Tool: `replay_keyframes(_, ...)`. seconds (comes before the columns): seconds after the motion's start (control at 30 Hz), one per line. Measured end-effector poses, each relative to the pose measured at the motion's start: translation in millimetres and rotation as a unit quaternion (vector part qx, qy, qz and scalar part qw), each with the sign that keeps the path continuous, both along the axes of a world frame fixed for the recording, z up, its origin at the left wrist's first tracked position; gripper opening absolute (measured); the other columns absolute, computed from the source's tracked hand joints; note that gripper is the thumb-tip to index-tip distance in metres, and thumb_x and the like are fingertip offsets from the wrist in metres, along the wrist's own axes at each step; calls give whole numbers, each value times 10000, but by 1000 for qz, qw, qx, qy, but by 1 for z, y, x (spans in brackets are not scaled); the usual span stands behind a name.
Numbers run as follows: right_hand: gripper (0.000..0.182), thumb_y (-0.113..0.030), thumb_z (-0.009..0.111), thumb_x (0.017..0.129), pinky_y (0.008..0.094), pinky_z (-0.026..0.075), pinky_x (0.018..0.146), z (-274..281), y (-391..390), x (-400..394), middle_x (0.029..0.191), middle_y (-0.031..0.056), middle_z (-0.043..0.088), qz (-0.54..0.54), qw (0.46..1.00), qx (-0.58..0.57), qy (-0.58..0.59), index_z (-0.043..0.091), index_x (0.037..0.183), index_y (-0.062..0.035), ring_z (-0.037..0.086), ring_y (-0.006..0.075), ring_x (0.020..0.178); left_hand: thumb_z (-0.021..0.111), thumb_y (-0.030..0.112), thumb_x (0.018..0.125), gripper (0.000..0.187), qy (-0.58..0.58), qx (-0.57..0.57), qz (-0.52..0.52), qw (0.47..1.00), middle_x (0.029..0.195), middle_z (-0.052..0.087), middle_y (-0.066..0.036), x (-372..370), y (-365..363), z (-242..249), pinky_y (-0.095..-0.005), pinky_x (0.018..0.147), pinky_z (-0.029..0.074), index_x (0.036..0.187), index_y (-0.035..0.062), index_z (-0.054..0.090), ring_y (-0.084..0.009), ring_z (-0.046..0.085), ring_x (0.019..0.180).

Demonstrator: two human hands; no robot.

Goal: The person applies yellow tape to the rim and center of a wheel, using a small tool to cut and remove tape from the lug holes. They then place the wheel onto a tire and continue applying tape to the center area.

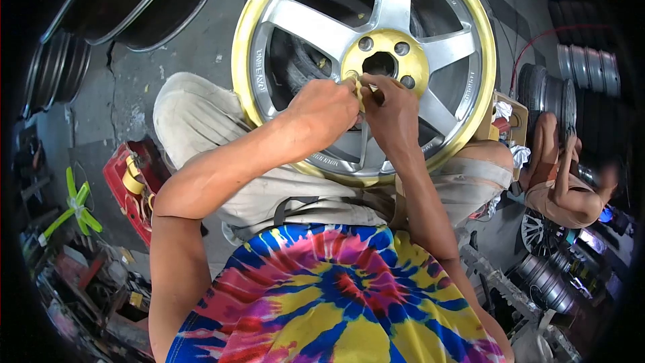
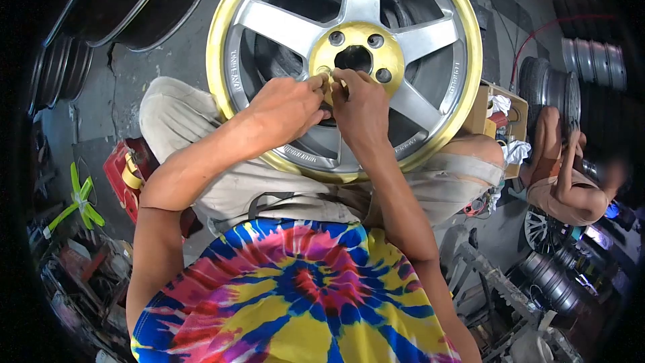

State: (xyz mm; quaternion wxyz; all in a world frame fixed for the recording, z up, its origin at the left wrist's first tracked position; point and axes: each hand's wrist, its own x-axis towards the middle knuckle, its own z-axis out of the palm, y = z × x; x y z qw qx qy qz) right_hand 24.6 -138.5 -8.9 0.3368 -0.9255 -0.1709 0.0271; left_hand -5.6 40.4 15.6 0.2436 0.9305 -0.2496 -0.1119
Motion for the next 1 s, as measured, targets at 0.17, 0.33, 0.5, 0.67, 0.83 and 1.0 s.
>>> replay_keyframes(0.17,166,-46,727,874,482,540,707,0,2,-4,875,205,713,-13,1000,-20,6,738,1037,-19,702,399,780,723,220,935,285,-3,3,9,1000,1070,693,-230,0,-2,1,-484,707,581,922,-64,717,-411,711,814)
replay_keyframes(0.33,174,-65,733,881,438,552,677,-1,7,1,794,206,727,-54,994,15,97,742,1044,-6,718,379,720,725,226,935,287,12,12,8,1000,1039,709,-215,2,-1,0,-482,709,582,941,-61,714,-404,715,835)
replay_keyframes(0.5,169,-93,745,890,401,541,622,0,1,-5,717,214,709,-111,976,66,177,749,1035,-6,721,335,641,712,217,952,218,-8,-55,19,998,920,720,-187,10,8,0,-478,717,572,960,0,729,-389,717,846)
replay_keyframes(0.67,111,-31,703,916,423,544,650,15,-21,4,801,184,715,-56,987,49,144,652,1012,-54,739,331,749,717,276,976,279,-126,-172,180,960,809,716,-158,39,35,20,-406,632,510,971,-1,755,-307,665,648)
replay_keyframes(0.83,104,-168,610,1040,386,490,637,44,-96,46,762,110,623,-119,991,26,-53,603,1096,-80,585,223,645,672,384,1022,418,-171,-91,241,951,774,704,-173,72,61,40,-379,625,494,999,-23,761,-272,632,631)
replay_keyframes(1.0,378,-335,500,1103,376,503,722,33,-217,75,850,146,663,-216,969,-98,-74,647,1072,12,608,230,731,559,485,1063,554,-169,-11,142,975,766,696,-232,117,64,19,-441,731,509,1004,-25,768,-384,666,717)
